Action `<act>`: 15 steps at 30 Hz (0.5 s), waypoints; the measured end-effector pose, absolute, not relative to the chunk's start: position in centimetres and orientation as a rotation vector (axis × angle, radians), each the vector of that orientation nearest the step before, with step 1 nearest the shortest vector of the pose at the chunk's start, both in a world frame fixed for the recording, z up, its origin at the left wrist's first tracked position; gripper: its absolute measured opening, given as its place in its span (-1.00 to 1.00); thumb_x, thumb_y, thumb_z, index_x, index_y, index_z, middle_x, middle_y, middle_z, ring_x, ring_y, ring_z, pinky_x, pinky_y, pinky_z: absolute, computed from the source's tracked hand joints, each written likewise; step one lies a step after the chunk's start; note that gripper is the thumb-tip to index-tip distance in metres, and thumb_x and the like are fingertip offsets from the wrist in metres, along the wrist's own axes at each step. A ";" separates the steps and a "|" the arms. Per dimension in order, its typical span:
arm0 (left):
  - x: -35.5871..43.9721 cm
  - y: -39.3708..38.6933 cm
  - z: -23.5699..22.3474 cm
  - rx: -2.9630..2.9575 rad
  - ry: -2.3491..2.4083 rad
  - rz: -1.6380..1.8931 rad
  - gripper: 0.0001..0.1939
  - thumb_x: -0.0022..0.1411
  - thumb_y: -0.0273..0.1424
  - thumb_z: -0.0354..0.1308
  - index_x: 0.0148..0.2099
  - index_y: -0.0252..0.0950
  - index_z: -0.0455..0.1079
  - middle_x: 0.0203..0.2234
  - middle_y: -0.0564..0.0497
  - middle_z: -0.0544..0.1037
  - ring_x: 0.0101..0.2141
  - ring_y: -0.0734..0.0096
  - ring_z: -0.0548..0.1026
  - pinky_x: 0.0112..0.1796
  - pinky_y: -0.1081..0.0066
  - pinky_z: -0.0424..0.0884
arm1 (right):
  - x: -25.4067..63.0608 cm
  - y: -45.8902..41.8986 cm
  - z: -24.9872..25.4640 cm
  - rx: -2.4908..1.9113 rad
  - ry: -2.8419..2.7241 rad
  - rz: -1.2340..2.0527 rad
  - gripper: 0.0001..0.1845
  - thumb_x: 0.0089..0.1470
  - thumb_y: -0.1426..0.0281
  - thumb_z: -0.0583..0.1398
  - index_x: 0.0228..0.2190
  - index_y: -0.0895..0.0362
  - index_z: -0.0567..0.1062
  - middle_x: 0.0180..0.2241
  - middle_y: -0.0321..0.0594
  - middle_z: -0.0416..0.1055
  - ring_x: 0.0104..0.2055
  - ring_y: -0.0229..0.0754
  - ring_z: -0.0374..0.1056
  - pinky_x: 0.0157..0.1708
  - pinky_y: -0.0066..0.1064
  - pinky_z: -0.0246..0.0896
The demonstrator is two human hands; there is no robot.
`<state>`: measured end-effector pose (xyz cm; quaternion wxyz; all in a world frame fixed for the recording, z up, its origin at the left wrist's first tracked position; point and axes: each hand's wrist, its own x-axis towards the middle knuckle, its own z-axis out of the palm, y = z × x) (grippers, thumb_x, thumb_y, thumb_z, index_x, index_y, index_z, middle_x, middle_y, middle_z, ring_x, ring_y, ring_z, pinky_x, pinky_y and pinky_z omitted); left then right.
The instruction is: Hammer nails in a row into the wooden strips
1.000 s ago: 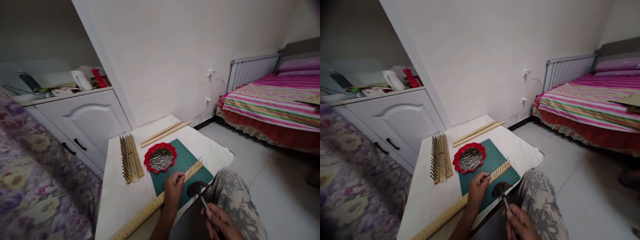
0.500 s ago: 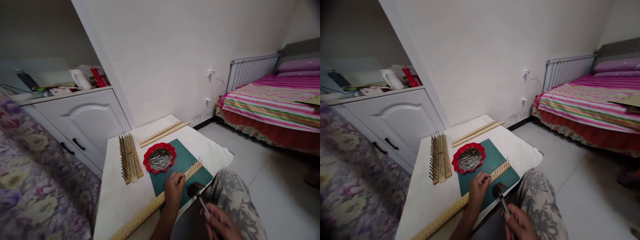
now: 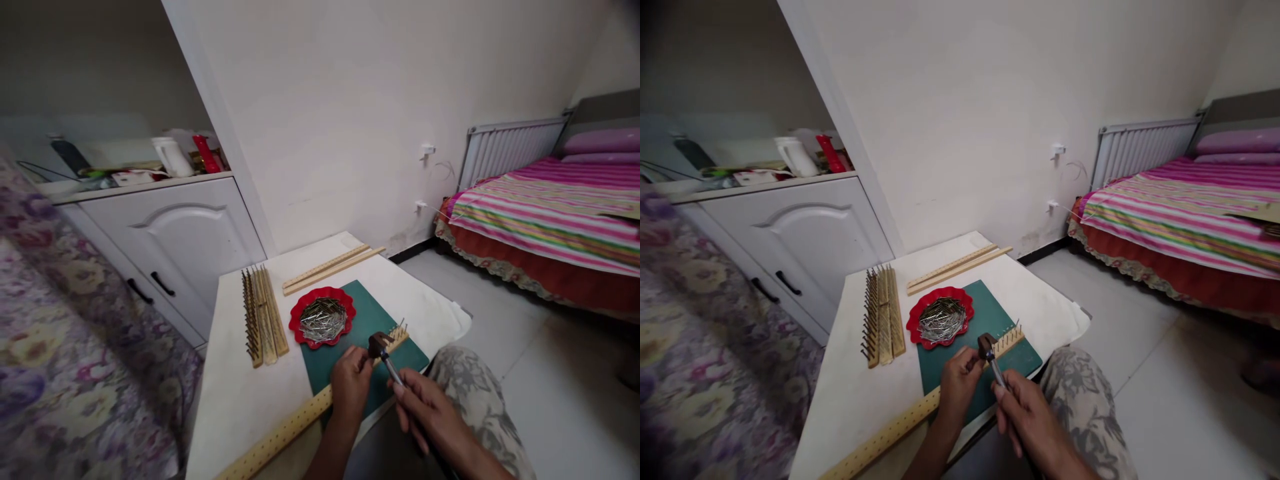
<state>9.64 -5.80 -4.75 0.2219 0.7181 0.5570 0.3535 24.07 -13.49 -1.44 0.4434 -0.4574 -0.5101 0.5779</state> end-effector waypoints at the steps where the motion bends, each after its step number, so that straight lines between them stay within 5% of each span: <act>1: 9.6 -5.8 -4.8 1.989 1.549 0.969 -0.81 0.15 -0.42 0.00 -0.47 -0.29 0.36 -0.55 0.10 0.35 -0.52 0.51 0.32 -0.46 0.52 0.12 | 24.0 -13.4 -1.6 -1.144 -1.281 1.423 -0.65 0.17 0.09 0.02 -0.43 0.11 0.26 -0.70 -0.52 0.27 -0.83 -0.50 -0.01 -0.81 -0.65 -0.22; 15: 9.7 -6.0 -5.2 1.976 1.548 0.994 -0.82 0.16 -0.43 -0.01 -0.42 -0.28 0.40 -0.50 0.08 0.39 -0.49 0.51 0.33 -0.46 0.53 0.12 | 24.3 -15.2 -1.5 -1.154 -1.219 1.461 -0.63 0.13 0.04 0.03 -0.36 0.11 0.26 -0.68 -0.52 0.27 -0.82 -0.49 -0.03 -0.81 -0.64 -0.25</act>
